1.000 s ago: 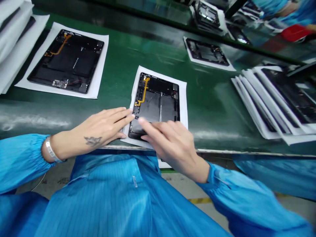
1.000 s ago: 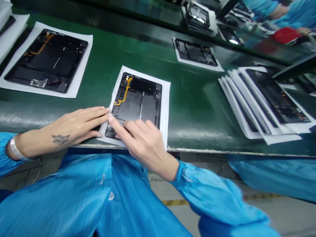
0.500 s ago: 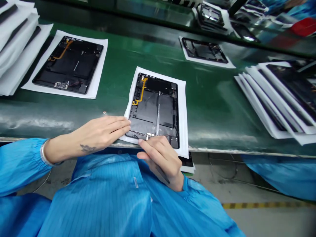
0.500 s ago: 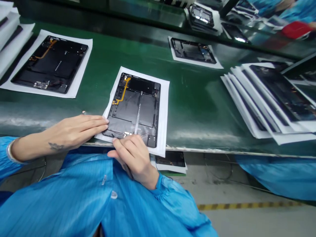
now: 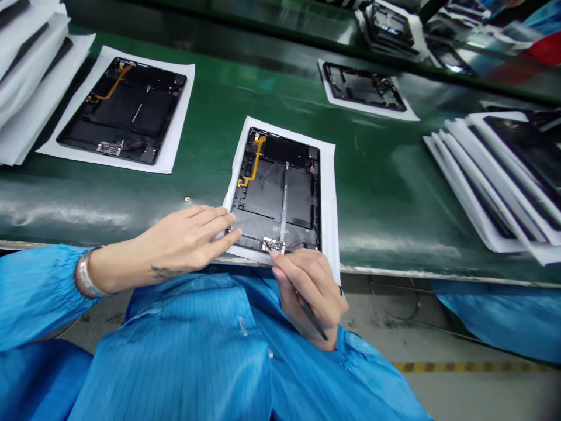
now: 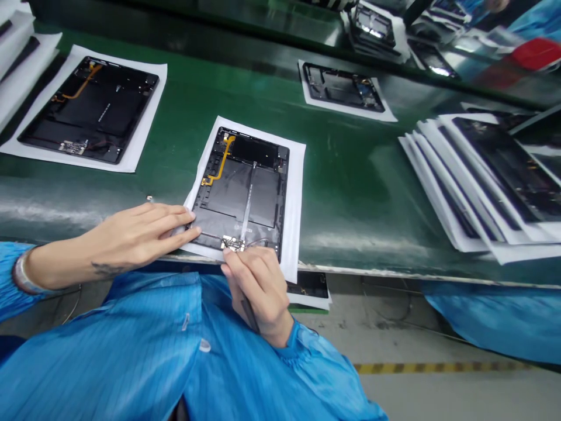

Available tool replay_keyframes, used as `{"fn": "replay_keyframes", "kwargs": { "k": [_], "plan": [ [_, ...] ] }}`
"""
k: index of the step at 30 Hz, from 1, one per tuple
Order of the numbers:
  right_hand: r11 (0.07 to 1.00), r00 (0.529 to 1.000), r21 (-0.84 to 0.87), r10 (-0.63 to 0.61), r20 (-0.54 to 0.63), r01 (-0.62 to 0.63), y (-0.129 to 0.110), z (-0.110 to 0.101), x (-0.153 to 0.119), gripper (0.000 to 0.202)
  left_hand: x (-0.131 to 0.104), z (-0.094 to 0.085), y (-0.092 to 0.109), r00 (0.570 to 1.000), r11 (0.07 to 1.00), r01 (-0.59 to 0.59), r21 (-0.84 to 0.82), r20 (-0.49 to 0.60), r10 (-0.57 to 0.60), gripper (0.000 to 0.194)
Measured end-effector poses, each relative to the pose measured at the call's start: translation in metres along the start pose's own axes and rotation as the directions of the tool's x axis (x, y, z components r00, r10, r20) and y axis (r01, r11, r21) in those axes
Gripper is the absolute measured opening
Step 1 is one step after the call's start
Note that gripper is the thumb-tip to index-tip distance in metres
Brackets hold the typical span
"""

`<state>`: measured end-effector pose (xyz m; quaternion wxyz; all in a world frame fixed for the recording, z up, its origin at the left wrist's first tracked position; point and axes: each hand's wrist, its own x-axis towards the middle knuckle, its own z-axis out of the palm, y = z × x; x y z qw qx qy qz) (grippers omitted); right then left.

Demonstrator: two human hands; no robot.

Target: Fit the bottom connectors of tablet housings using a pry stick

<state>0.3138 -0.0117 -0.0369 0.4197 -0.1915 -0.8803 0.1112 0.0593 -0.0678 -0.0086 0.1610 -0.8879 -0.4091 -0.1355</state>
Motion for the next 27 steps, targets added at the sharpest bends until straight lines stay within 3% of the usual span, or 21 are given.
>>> {"fn": "replay_keyframes", "kwargs": {
  "k": [3, 6, 9, 15, 19, 24, 27],
  "plan": [
    [0.981, 0.995, 0.162, 0.102, 0.012, -0.102, -0.001, -0.003, 0.019, 0.033, 0.012, -0.005, 0.010, 0.998, 0.995, 0.019, 0.094, 0.051, -0.024, 0.035],
    [0.907, 0.967, 0.337, 0.220, 0.131, -0.253, 0.000, 0.004, 0.041, 0.020, 0.021, -0.009, 0.018, 0.992, 0.987, 0.036, 0.153, 0.111, -0.054, 0.032],
    [0.869, 0.937, 0.359, 0.278, 0.214, -0.340, 0.004, 0.013, 0.053, 0.015, 0.024, -0.009, 0.021, 0.991, 0.985, 0.042, 0.169, 0.118, -0.063, 0.029],
    [0.880, 0.933, 0.349, 0.234, 0.273, -0.323, 0.007, 0.016, 0.051, 0.015, 0.024, -0.007, 0.023, 0.995, 0.985, 0.047, 0.167, 0.078, -0.061, 0.025],
    [0.906, 0.949, 0.348, 0.147, 0.279, -0.242, 0.006, 0.015, 0.052, 0.013, 0.021, -0.006, 0.016, 0.999, 0.987, 0.019, 0.158, 0.045, -0.027, 0.024],
    [0.906, 0.954, 0.353, 0.143, 0.264, -0.233, 0.006, 0.016, 0.053, 0.013, 0.001, 0.001, -0.003, 0.996, 0.999, -0.011, -0.035, -0.086, 0.008, 0.033],
    [0.905, 0.950, 0.345, 0.161, 0.267, -0.250, 0.009, 0.008, 0.049, 0.013, -0.006, 0.002, -0.003, 0.998, 0.998, 0.022, -0.050, -0.057, -0.025, 0.035]
  ]
}}
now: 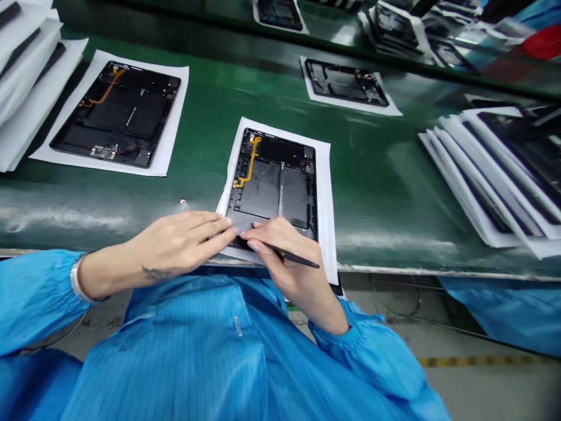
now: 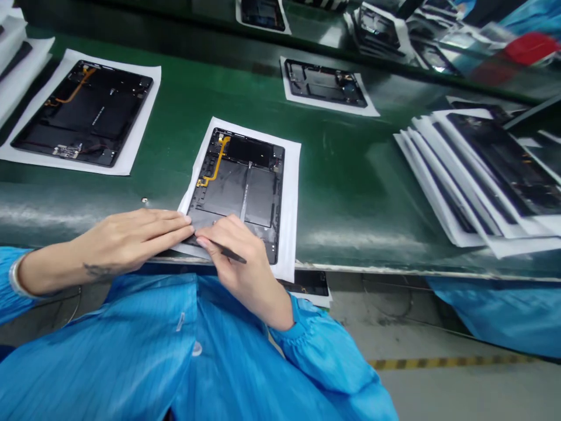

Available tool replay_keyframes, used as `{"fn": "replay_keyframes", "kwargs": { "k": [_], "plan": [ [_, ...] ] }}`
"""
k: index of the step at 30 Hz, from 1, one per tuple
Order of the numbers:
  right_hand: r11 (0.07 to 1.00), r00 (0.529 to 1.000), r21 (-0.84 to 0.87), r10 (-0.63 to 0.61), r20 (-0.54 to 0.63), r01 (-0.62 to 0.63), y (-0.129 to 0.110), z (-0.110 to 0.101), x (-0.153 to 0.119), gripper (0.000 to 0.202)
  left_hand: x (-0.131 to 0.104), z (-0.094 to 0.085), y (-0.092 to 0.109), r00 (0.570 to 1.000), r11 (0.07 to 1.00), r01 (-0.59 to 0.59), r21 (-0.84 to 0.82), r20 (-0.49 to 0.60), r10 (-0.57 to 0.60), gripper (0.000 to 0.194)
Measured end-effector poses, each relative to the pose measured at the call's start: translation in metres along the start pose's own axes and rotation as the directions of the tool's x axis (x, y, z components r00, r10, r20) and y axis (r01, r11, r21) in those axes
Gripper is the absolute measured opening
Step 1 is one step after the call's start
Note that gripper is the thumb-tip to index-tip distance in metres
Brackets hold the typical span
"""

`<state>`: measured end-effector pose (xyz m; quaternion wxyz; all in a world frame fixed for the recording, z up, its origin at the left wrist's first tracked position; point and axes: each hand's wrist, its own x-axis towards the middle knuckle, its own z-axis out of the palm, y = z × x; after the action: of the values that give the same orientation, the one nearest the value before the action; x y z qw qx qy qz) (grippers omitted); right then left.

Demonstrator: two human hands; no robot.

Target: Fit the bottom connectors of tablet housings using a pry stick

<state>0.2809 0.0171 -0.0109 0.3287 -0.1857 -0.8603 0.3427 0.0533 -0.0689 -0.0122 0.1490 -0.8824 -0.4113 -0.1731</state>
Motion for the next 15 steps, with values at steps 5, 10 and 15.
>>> {"fn": "replay_keyframes", "kwargs": {
  "k": [5, 10, 15],
  "plan": [
    [0.996, 0.998, -0.065, 0.051, -0.028, -0.053, -0.003, -0.021, -0.014, 0.017, 0.011, -0.005, 0.014, 0.999, 0.990, -0.027, 0.137, 0.042, 0.022, 0.031],
    [0.992, 0.999, -0.115, 0.046, -0.012, -0.047, -0.006, -0.027, -0.018, 0.018, 0.028, -0.004, 0.019, 0.998, 0.984, -0.042, 0.174, 0.052, 0.034, 0.030],
    [0.986, 1.000, -0.166, 0.013, 0.018, -0.010, -0.010, -0.026, -0.018, 0.017, 0.032, 0.002, 0.019, 0.997, 0.984, -0.075, 0.159, 0.042, 0.069, 0.029]
  ]
}}
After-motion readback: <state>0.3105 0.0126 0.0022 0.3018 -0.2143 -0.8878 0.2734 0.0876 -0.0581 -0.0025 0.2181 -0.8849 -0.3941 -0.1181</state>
